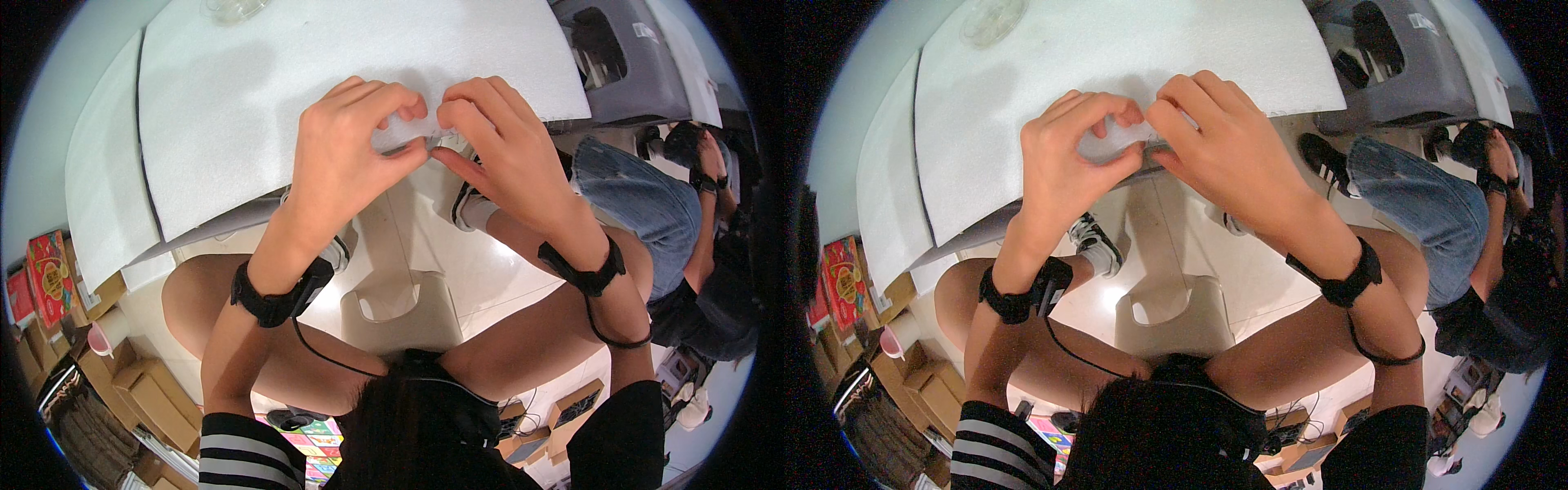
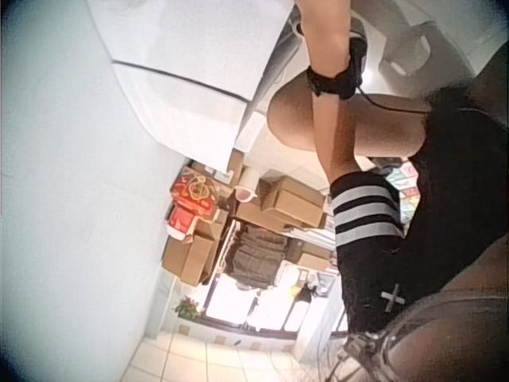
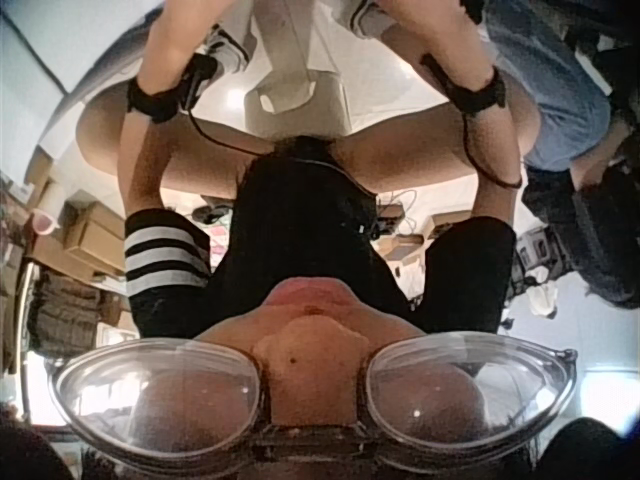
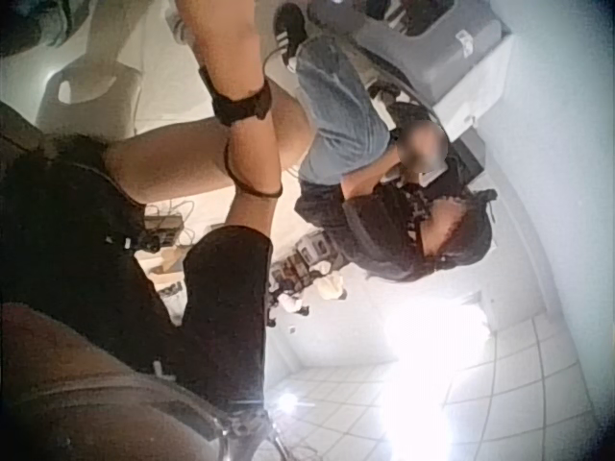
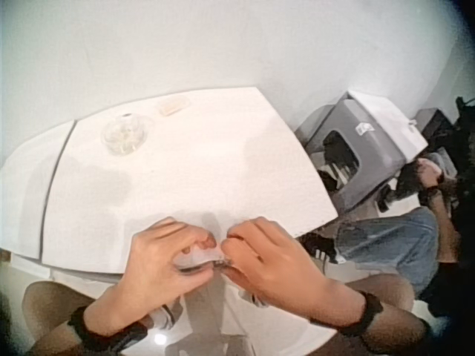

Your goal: The person assembles small transparent plastic components by hand and retrieves a red and yellow fishing lure from a small plastic box while sitting.

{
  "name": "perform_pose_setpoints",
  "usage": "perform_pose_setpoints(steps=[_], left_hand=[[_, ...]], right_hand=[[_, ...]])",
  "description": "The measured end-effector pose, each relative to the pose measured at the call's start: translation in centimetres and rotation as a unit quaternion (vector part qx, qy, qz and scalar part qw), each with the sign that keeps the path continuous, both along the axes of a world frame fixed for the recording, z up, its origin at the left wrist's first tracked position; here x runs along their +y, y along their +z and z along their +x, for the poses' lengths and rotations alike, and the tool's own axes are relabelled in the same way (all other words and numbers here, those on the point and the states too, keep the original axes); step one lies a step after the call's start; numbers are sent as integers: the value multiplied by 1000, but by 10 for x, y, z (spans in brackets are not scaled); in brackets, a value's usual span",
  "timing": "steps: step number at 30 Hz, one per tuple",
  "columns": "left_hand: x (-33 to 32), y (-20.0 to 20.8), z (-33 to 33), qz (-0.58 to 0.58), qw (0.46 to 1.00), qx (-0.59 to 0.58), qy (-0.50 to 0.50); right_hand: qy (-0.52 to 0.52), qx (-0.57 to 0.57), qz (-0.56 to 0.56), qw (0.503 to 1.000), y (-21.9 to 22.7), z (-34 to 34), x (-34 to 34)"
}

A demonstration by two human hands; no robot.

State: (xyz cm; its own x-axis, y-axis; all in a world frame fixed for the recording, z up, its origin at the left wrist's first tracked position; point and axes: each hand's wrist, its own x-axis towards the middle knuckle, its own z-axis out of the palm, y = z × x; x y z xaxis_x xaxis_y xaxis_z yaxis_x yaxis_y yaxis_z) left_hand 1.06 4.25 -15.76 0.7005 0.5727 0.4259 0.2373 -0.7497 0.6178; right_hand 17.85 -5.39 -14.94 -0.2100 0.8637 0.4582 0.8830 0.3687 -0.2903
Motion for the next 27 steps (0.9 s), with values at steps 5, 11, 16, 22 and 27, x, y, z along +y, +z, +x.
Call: perform_pose_setpoints(steps=[5,11,16,22,27], left_hand=[[-1,2,1,-27,1000,-6,5],[-1,1,0,-12,1000,2,14],[-2,1,0,-2,1000,10,13],[-2,1,0,-1,1000,8,12],[-3,0,-1,-4,1000,2,10]], right_hand=[[-2,101,-20,995,-5,3,-9],[-19,182,-39,982,-4,1,-10],[-46,233,-63,969,-4,-2,-9],[-79,276,-100,953,-2,-4,-7],[-83,315,-107,939,-4,-6,-5]])
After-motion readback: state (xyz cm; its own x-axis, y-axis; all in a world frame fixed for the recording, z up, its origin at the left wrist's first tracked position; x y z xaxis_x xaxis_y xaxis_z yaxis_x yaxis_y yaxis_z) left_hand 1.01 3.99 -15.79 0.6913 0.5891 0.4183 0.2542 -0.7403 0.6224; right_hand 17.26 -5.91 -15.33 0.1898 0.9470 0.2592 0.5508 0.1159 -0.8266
